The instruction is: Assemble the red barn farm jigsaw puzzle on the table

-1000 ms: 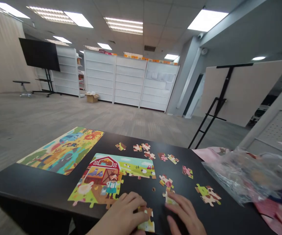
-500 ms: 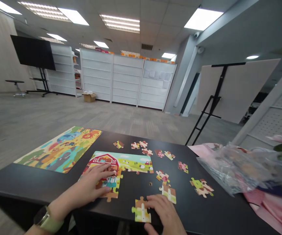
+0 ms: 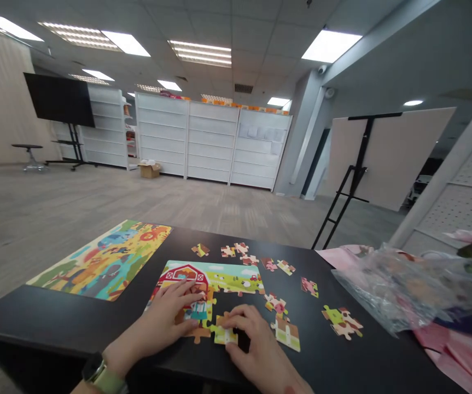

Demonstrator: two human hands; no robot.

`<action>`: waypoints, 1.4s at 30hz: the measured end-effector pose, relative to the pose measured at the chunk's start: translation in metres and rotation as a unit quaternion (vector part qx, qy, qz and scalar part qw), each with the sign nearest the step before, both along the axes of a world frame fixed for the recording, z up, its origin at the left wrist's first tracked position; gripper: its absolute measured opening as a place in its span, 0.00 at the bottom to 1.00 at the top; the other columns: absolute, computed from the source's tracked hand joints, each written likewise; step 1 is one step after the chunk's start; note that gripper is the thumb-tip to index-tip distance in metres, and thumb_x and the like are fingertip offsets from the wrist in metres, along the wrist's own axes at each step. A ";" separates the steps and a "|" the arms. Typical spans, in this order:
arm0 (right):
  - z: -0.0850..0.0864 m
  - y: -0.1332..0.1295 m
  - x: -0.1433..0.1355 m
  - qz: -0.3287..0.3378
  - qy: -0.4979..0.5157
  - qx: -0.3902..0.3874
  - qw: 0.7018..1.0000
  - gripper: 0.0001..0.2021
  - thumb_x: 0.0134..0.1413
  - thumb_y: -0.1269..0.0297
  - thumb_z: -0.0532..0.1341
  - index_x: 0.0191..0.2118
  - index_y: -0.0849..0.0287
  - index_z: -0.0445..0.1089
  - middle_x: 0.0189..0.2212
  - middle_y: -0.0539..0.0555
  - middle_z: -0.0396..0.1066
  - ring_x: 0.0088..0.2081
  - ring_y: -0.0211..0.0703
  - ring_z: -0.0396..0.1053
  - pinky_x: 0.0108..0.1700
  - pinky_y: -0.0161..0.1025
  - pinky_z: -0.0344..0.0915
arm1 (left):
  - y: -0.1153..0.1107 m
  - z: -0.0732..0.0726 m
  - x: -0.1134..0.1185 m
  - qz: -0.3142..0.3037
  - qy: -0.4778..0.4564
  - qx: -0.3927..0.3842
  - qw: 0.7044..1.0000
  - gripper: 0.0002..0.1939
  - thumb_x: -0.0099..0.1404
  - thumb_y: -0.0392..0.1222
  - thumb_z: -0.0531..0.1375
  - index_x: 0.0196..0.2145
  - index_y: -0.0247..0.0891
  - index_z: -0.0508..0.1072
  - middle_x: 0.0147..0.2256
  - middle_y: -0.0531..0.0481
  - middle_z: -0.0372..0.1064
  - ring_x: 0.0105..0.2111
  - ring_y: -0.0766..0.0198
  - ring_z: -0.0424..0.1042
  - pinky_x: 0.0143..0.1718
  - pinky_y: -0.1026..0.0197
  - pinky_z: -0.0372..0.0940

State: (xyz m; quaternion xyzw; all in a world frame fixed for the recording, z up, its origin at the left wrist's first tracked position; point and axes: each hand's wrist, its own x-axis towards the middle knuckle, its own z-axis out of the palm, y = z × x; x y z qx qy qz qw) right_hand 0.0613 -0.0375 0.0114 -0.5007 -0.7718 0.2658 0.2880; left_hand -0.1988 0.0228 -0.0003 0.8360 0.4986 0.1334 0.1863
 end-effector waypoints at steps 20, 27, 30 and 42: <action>-0.005 0.010 -0.006 0.049 -0.070 0.084 0.993 0.16 0.56 0.80 0.58 0.44 0.53 0.75 0.49 0.55 0.70 0.52 0.47 0.69 0.55 0.44 0.68 | 0.002 0.003 0.001 -0.010 -0.007 -0.002 1.000 0.28 0.65 0.50 0.65 0.61 0.55 0.70 0.68 0.48 0.56 0.69 0.44 0.52 0.67 0.38 0.48; -0.002 0.007 -0.010 -0.005 -0.037 0.062 0.997 0.17 0.47 0.80 0.59 0.43 0.56 0.71 0.44 0.54 0.71 0.49 0.48 0.69 0.54 0.43 0.68 | 0.001 0.004 0.000 0.000 0.007 -0.020 1.000 0.27 0.66 0.50 0.64 0.62 0.56 0.68 0.69 0.49 0.53 0.69 0.44 0.50 0.68 0.36 0.45; -0.006 0.001 -0.007 0.029 -0.034 0.074 0.996 0.19 0.45 0.79 0.60 0.44 0.56 0.72 0.45 0.55 0.71 0.49 0.47 0.70 0.54 0.42 0.68 | 0.000 0.005 0.000 -0.003 0.000 -0.015 1.000 0.27 0.66 0.49 0.64 0.62 0.55 0.69 0.69 0.49 0.54 0.69 0.44 0.51 0.68 0.36 0.46; -0.030 -0.003 -0.001 0.055 -0.029 0.133 0.989 0.15 0.42 0.77 0.62 0.38 0.55 0.74 0.43 0.55 0.72 0.45 0.46 0.72 0.48 0.37 0.70 | 0.001 0.007 0.002 0.002 -0.012 -0.013 1.000 0.26 0.65 0.49 0.64 0.61 0.55 0.70 0.68 0.48 0.56 0.69 0.43 0.52 0.67 0.36 0.47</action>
